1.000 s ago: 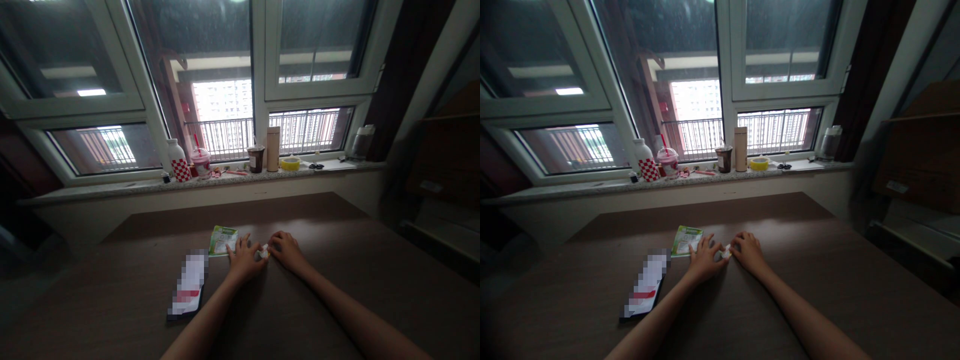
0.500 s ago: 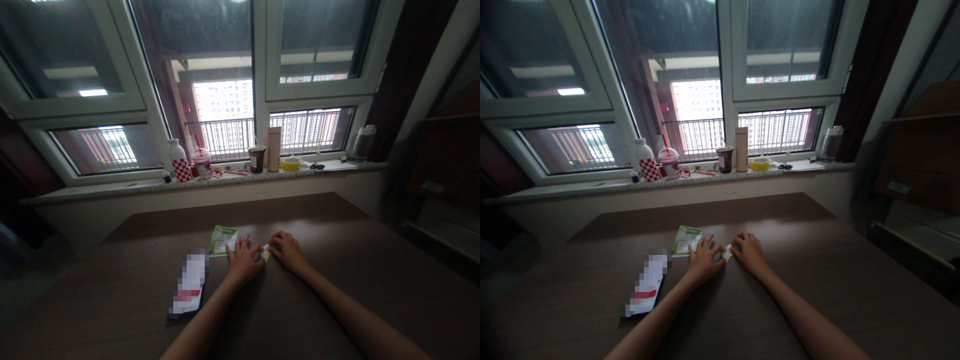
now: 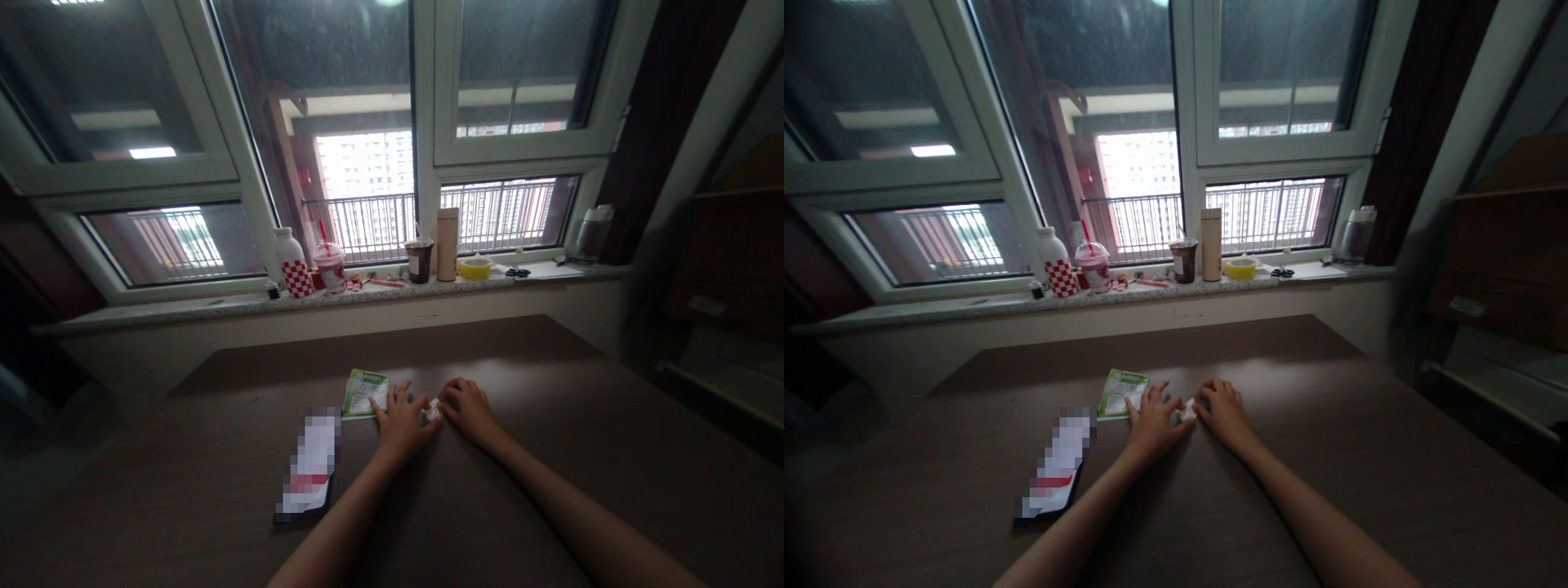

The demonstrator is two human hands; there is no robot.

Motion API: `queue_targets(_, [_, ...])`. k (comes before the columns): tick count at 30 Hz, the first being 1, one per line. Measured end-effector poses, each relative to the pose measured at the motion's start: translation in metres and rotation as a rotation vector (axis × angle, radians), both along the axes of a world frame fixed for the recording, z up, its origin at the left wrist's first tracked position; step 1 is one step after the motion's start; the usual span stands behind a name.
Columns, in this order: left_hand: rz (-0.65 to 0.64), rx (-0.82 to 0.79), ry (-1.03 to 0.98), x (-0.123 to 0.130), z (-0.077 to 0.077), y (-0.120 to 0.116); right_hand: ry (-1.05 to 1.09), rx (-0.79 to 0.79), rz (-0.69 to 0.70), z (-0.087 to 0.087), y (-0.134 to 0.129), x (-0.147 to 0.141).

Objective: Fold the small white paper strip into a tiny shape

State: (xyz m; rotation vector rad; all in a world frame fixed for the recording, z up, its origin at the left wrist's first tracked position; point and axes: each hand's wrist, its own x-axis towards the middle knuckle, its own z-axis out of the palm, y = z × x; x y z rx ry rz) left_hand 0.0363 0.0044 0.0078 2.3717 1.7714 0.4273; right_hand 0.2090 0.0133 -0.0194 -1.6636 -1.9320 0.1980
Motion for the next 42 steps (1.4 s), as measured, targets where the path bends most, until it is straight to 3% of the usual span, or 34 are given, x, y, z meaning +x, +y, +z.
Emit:
queue_targets(17, [0.009, -0.029, -0.016, 0.0018, 0.0003, 0.0006, -0.010, 0.005, -0.002, -0.0010, 0.0009, -0.0003])
queue_targets(28, [-0.015, 0.069, -0.056, 0.0000, -0.0064, -0.0021, 0.001, 0.001, 0.018, 0.0005, 0.0005, 0.0031])
queue_targets(42, [0.004, 0.070, -0.123, -0.0025, -0.0065, -0.0008, 0.028, -0.009, 0.000, 0.0023, 0.0044, 0.0004])
